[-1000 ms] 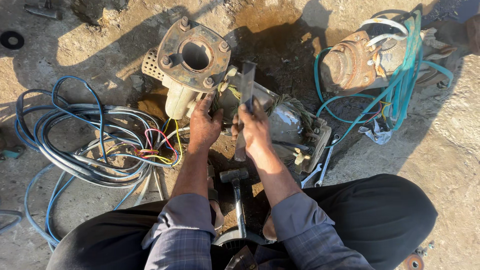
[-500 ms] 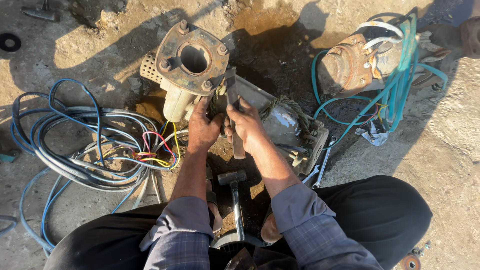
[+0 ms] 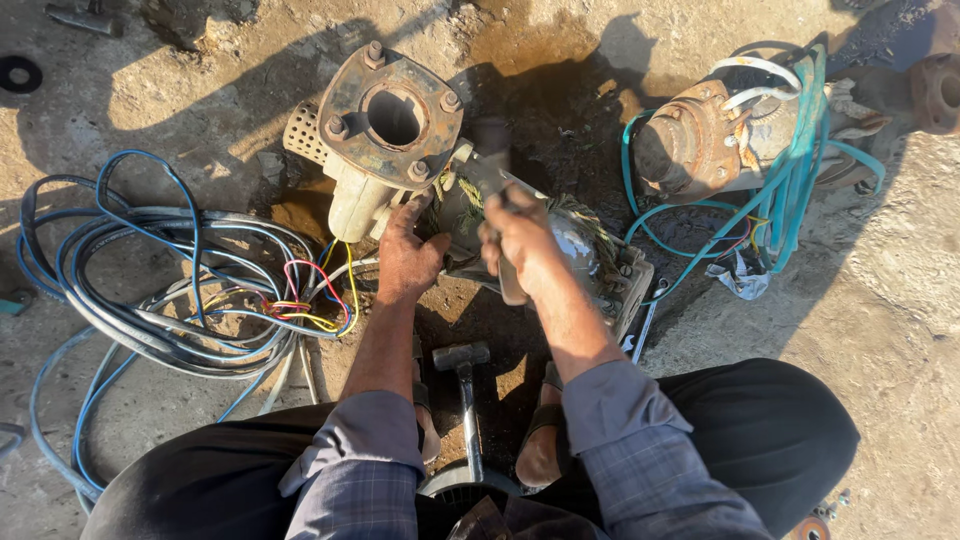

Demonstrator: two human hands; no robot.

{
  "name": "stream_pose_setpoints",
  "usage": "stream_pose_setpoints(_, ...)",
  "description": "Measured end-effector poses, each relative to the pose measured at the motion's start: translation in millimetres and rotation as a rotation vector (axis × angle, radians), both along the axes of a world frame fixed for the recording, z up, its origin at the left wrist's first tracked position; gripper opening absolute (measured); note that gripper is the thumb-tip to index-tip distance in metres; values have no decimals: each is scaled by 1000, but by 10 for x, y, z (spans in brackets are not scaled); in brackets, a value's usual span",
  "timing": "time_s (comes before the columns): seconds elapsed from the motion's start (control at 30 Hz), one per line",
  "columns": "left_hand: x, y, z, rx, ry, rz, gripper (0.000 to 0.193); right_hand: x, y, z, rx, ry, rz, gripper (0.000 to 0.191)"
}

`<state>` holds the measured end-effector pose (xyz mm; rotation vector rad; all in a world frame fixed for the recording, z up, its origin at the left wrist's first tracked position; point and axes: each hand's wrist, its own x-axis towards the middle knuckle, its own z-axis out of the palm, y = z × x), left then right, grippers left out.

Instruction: The person sits on the ground and uses a hammer and wrench to work on a piece of machinery. They repeatedly strike a component and adjust parts with their hands.

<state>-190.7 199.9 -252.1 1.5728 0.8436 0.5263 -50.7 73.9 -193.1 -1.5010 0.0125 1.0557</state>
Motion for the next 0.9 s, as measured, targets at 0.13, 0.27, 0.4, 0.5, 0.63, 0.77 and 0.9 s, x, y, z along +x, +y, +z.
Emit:
stream_pose_setpoints(0.13,-8,-25,54,231,179,-71,60,-9,2,-45,25,22,0,53)
stream_pose_setpoints(0.27,-15,-62,117,256,159,-32,57,-35,-26,24,-25,68,-22,61)
stream_pose_setpoints(0.4,3,-75,166,-25,92,8,49,122,-130,144,103,-20,151,68)
stream_pose_setpoints(0.5,33,-70,198,29,10,35,51,246,-138,192,-52,-63,-60,74)
stream_pose_setpoints(0.63,58,-75,218,24,135,66,46,303,-206,255,-178,-114,342,70)
stream_pose_setpoints(0.77,103,-110,195,80,152,106,50,249,-221,202,-39,-251,112,79)
stream_pose_setpoints(0.9,114,-131,132,30,29,147,60,353,-167,84,-326,-437,607,86)
